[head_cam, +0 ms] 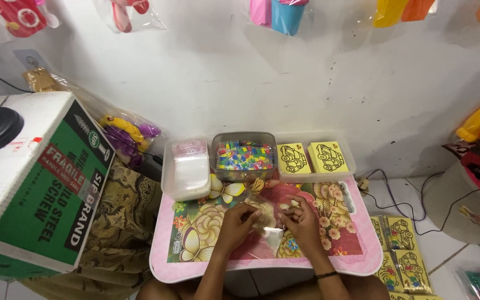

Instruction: The person sits on the floor and packs small, colorful plastic toys into clear plastic bags. They place a yellow card with a vehicle illustration into each bag, seal it, and set the finished package aside on the floor.

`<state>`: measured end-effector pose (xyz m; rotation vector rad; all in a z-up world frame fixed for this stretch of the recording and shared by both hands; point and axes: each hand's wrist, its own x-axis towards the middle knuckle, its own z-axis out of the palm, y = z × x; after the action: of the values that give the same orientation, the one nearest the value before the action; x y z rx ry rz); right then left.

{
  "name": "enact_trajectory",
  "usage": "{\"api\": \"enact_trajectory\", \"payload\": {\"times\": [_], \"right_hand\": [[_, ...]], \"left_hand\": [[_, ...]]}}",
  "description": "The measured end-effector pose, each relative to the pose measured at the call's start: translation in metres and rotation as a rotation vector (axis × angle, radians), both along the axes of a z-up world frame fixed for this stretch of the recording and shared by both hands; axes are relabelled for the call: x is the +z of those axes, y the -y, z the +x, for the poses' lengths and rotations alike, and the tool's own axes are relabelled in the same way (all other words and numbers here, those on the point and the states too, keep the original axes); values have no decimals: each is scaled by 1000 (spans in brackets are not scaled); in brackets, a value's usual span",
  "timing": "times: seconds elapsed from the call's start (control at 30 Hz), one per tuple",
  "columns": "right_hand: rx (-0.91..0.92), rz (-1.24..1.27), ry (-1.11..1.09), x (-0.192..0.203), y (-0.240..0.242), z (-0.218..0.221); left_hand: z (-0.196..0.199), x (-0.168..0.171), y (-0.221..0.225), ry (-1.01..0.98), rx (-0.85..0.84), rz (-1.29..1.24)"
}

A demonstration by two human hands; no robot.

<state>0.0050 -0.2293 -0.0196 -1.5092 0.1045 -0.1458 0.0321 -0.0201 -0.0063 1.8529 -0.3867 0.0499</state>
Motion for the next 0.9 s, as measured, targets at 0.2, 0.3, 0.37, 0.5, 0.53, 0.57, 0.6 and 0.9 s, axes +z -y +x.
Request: {"api": "enact_trajectory", "payload": {"times": [0.2,0.3,0.37,0.5,0.53,0.57,0.6,0.9], "right_hand": [[51,130,47,-17,10,16],[42,168,35,-11,8,11],[24,144,30,-31,13,20],[-28,175,37,-24,8,15],[-28,174,37,-31,11,18],[-42,204,36,-38,14,21],[-56,235,37,-45,16,25],[-69,172,147,-9,6,8]], "left_hand": [[-1,-3,0,-32,-38,-28],[-2,1,-2,-74,-60,-4],[1,-11,-4,-80,-55,18],[4,-19,-4,-95,-52,25],[4,-21,-4,-94,-52,24],[4,-23,-4,-103,-48,12],[5,-24,-4,-109,-45,2],[-1,-7,-3,-107,23,-39]]}}
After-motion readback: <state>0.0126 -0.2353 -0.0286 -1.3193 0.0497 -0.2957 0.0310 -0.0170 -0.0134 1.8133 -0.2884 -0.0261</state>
